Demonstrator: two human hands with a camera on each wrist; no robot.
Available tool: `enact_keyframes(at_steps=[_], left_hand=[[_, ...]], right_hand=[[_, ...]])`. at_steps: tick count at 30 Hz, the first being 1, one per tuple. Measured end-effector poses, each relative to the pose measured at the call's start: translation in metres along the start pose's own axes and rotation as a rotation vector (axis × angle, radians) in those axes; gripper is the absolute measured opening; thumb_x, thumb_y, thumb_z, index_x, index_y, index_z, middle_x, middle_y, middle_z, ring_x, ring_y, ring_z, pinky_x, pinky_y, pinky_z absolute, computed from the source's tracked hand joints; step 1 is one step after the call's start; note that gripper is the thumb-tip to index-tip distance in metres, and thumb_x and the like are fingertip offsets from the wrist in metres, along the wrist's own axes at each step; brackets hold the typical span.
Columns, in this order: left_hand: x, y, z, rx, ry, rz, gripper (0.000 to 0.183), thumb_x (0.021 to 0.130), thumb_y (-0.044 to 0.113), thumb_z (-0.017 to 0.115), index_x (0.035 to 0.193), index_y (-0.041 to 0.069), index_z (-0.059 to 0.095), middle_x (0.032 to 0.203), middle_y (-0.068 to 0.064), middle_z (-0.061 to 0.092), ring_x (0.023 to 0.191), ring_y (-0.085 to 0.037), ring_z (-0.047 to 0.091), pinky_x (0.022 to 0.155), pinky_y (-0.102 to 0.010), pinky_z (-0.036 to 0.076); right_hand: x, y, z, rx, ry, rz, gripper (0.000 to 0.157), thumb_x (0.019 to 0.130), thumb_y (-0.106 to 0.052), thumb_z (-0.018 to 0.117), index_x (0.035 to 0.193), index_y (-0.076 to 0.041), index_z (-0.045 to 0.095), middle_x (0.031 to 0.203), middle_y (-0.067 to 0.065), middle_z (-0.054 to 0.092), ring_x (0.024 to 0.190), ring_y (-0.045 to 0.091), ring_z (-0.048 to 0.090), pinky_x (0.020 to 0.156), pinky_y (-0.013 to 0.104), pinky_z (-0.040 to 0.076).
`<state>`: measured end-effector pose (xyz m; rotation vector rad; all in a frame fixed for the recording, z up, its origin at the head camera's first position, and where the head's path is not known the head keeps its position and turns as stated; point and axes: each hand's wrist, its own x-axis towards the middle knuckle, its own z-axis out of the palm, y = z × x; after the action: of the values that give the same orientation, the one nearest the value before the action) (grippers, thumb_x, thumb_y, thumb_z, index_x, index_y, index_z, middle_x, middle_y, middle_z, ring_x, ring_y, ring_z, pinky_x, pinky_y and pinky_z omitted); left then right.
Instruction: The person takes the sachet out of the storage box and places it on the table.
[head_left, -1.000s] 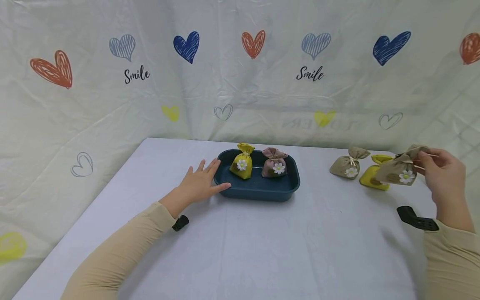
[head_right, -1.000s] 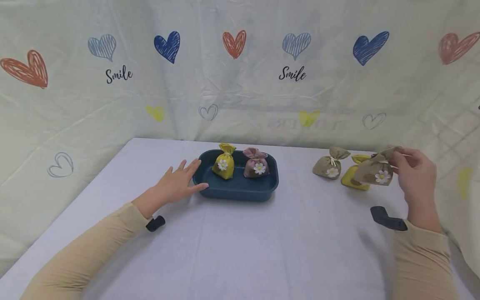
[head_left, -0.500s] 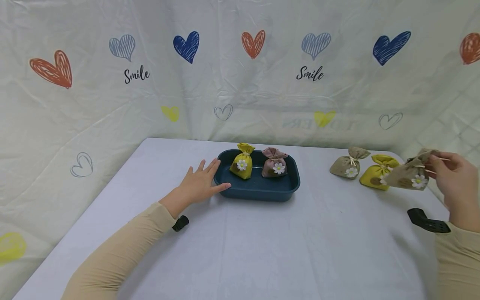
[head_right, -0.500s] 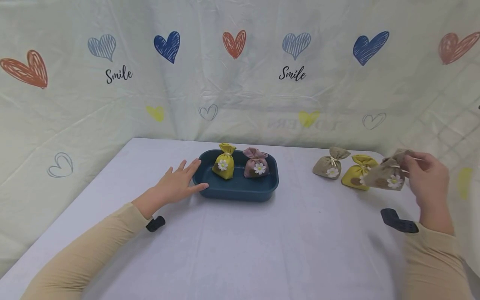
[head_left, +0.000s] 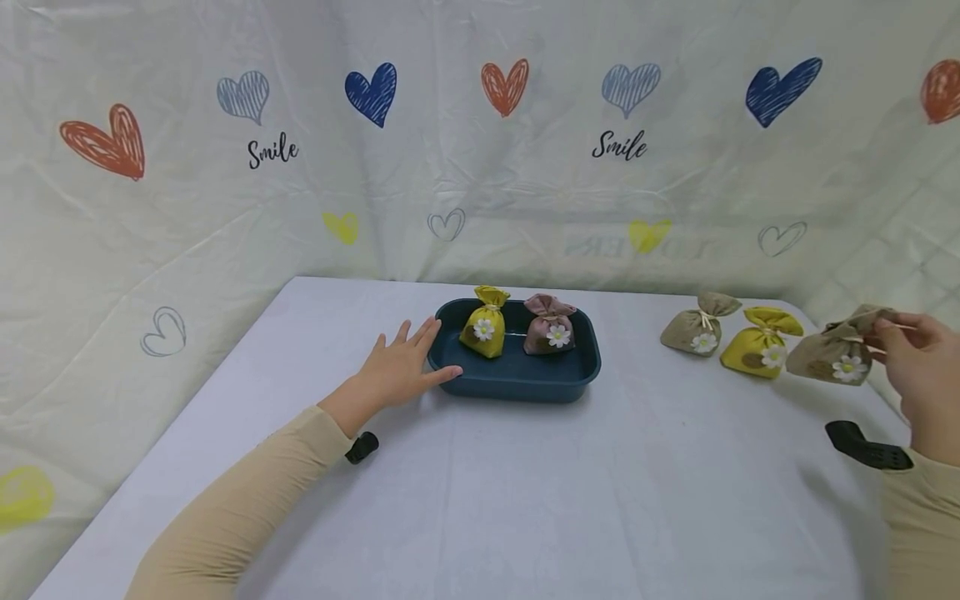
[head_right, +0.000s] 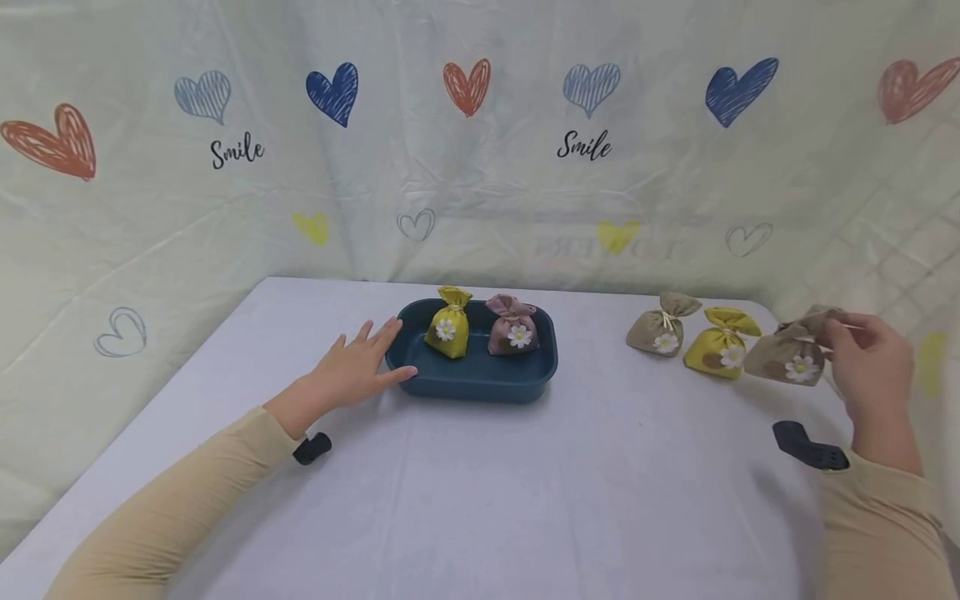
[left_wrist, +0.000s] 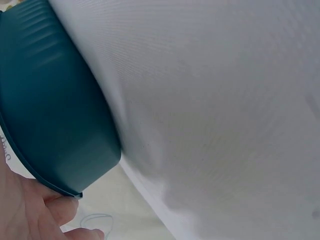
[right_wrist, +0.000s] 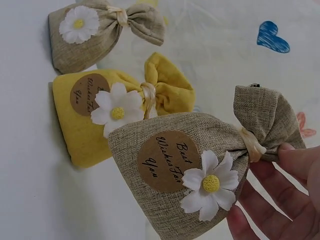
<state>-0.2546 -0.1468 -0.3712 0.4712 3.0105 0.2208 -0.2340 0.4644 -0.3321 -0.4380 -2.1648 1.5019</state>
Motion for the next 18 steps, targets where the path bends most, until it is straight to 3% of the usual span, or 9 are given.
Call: enact_keyframes(at_steps=[1,7,8,12,18], left_hand=[[0.000,0.000,0.000,-0.001,0.001,0.002,0.099,0.096,0.077,0.042,0.167,0.014,0.011,0.172,-0.003,0.010,0.155,-0.040,0.009,0.118,-0.068,0.011],[0.000,0.001,-0.001,0.003,0.003,0.003,0.100,0.096,0.077,0.041,0.167,0.013,0.011,0.171,-0.004,0.011,0.155,-0.041,0.009,0.118,-0.068,0.012],[0.000,0.001,-0.001,0.003,0.002,0.003,0.100,0.096,0.077,0.041,0.167,0.013,0.011,0.171,-0.004,0.010,0.155,-0.041,0.009,0.118,-0.068,0.012],[-0.001,0.001,-0.001,0.001,0.000,0.001,0.100,0.096,0.076,0.042,0.167,0.013,0.011,0.172,-0.004,0.010,0.155,-0.041,0.009,0.118,-0.068,0.011],[-0.001,0.000,-0.001,0.001,0.007,0.009,0.100,0.096,0.077,0.042,0.167,0.013,0.011,0.172,-0.004,0.010,0.155,-0.041,0.010,0.118,-0.068,0.012]], right_hand=[[0.010,0.014,-0.004,0.018,-0.004,-0.014,0.023,0.109,-0.016,0.045,0.099,-0.036,0.052,0.080,-0.032,0.053,0.069,-0.019,0.051,0.061,0.001,0.042],[0.018,0.030,-0.008,0.027,-0.005,0.006,0.020,0.109,-0.017,0.045,0.101,-0.034,0.052,0.082,-0.030,0.052,0.070,-0.018,0.050,0.061,0.002,0.042],[0.009,0.020,-0.006,0.013,-0.003,0.029,0.024,0.110,-0.014,0.042,0.100,-0.033,0.050,0.082,-0.030,0.049,0.070,-0.018,0.049,0.063,0.002,0.043],[0.011,0.029,-0.008,0.009,-0.010,0.047,0.019,0.110,-0.020,0.044,0.101,-0.035,0.051,0.084,-0.030,0.049,0.072,-0.017,0.049,0.066,0.003,0.044],[0.021,0.042,-0.012,0.059,-0.056,0.084,0.020,0.108,-0.014,0.045,0.103,-0.032,0.051,0.079,-0.030,0.052,0.066,-0.017,0.053,0.057,0.006,0.046]])
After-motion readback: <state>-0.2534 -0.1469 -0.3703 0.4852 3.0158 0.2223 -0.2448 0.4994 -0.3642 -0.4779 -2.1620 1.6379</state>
